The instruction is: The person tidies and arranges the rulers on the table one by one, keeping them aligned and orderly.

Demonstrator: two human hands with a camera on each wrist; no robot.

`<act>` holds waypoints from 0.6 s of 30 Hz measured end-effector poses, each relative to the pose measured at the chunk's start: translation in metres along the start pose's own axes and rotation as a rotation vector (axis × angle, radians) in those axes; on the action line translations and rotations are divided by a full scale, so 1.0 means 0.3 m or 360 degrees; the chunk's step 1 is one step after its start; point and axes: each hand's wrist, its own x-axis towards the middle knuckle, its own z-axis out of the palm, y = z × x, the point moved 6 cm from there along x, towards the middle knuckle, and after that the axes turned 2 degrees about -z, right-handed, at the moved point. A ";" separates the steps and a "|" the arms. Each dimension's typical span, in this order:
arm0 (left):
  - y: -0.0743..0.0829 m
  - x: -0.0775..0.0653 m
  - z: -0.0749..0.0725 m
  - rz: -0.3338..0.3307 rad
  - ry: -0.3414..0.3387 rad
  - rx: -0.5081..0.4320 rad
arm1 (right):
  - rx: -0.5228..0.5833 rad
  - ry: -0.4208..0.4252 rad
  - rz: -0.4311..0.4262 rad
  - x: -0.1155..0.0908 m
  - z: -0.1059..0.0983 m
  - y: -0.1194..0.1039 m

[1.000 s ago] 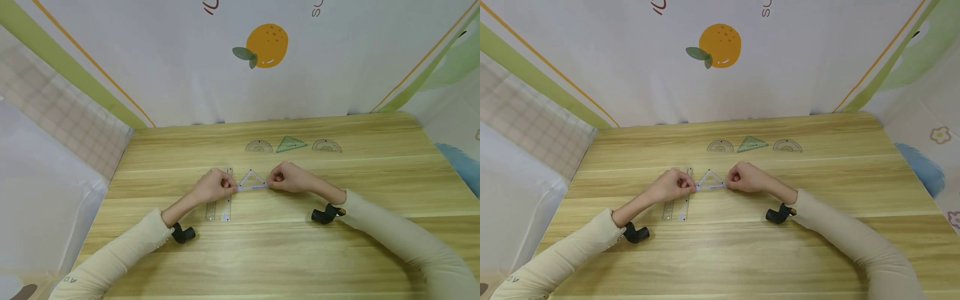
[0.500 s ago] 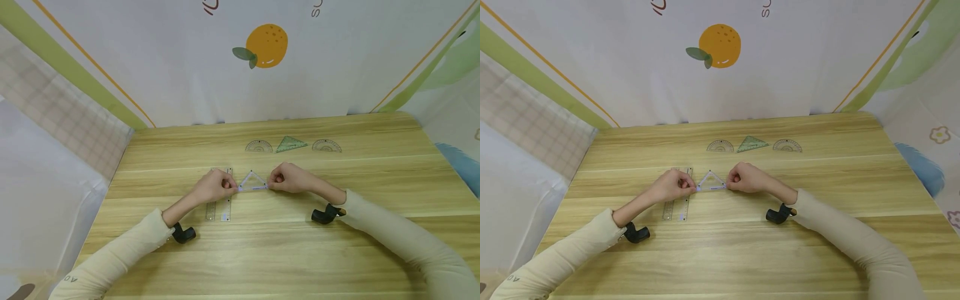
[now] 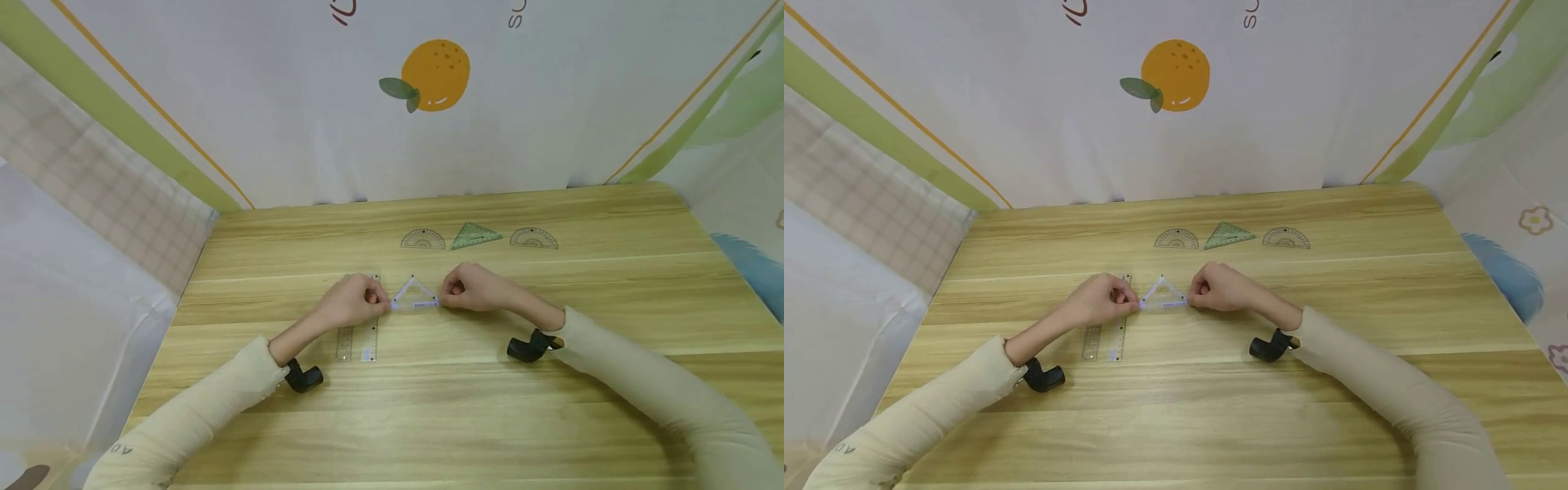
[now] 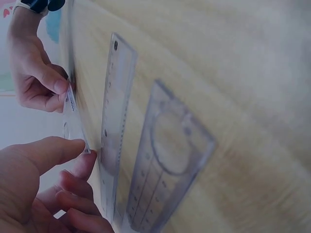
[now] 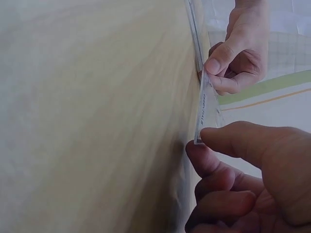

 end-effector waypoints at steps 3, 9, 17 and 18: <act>-0.004 0.010 -0.005 -0.0030 0.0011 -0.0001 | -0.0001 0.0007 0.0005 0.005 -0.007 0.000; -0.008 0.022 -0.009 -0.0029 0.0008 -0.0014 | -0.0002 0.0019 0.0009 0.011 -0.012 0.013; -0.007 0.028 -0.011 -0.0040 0.0027 0.0011 | 0.0005 0.0022 0.0043 0.019 -0.014 0.020; -0.006 0.029 -0.011 -0.0041 0.0030 0.0015 | 0.0005 0.0022 0.0054 0.019 -0.014 0.020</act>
